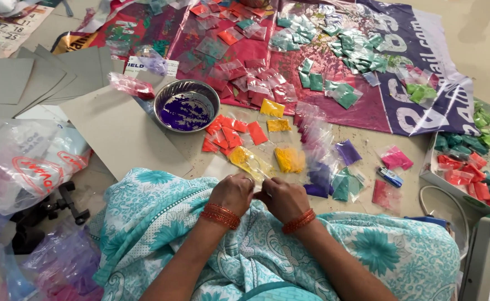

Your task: Sealing small plastic bags filled with colored powder using a manual heat sealer.

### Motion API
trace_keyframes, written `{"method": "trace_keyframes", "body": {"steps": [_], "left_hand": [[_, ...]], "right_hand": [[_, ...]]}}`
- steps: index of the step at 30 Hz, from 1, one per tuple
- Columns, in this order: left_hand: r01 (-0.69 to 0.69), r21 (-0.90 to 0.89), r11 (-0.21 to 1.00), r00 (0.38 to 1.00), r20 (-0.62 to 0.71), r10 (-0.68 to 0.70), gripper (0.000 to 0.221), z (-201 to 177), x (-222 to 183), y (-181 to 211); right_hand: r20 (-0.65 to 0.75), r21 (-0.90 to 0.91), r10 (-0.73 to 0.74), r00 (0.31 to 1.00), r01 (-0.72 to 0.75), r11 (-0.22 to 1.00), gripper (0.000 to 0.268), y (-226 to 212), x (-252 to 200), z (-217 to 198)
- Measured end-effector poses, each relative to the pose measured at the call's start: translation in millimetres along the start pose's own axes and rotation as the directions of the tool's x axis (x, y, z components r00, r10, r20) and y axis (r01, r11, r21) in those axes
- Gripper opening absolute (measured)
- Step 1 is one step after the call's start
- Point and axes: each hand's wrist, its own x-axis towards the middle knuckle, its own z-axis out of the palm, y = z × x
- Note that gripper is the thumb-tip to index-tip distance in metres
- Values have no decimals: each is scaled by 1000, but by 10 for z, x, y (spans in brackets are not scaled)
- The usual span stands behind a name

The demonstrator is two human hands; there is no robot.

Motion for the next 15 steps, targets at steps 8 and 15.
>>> {"method": "trace_keyframes", "body": {"steps": [8, 15], "left_hand": [[77, 40, 996, 997, 17, -78, 4, -72, 42, 44], [-30, -202, 979, 954, -297, -32, 14, -50, 61, 378]], "right_hand": [[-96, -14, -196, 976, 195, 981, 27, -450, -138, -263], [305, -104, 68, 950, -37, 994, 34, -154, -99, -93]]}}
